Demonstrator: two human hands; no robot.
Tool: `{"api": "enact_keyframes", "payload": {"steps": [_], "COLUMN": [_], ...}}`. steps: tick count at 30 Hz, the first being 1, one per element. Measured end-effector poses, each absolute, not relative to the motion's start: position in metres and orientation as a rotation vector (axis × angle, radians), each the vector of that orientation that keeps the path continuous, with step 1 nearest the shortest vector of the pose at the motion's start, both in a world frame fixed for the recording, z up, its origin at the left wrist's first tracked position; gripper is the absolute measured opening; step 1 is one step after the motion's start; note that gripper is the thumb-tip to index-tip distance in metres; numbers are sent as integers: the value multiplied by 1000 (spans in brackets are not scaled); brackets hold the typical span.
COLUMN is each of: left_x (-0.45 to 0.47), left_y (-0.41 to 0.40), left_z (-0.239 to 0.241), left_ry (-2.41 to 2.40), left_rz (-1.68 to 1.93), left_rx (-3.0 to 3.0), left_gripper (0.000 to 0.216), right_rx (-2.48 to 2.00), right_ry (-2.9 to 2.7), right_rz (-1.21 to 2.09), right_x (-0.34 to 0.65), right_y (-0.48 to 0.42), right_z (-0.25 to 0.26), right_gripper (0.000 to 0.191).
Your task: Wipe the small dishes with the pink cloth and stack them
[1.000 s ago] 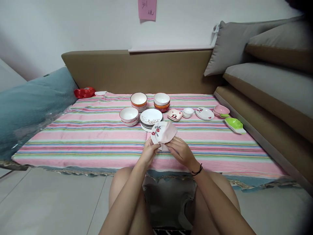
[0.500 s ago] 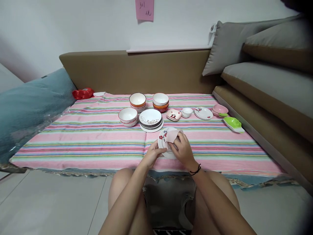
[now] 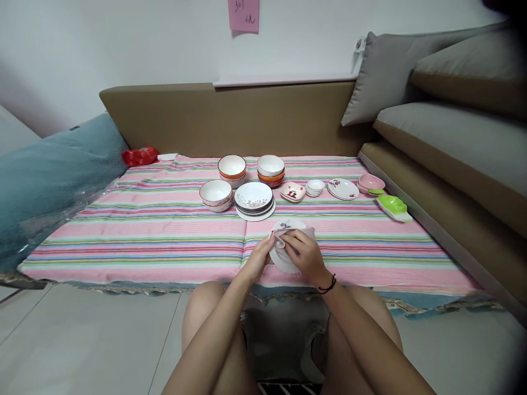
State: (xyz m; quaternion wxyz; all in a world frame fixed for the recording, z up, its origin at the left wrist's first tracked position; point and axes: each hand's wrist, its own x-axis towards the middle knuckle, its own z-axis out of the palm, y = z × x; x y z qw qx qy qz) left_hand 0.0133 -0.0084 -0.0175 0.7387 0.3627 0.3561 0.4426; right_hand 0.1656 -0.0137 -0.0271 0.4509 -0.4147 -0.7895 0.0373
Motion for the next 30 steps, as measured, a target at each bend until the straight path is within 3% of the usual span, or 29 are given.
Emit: {"api": "enact_keyframes", "payload": {"steps": [9, 20, 30], "left_x": [18, 16, 18], "left_y": [-10, -8, -6], "left_z": [-15, -26, -18], "left_ry": [851, 855, 867], "left_rz": [929, 893, 874], "left_rx": [834, 863, 930], "left_gripper": [42, 50, 41], "right_rx": [-1277, -914, -1121], "right_ry": [-1692, -1968, -1828], "right_rz": [3, 290, 22], "right_x": [169, 168, 168], "right_y": [-12, -12, -12], "right_z": [-23, -22, -22], "right_gripper": [16, 15, 14]}}
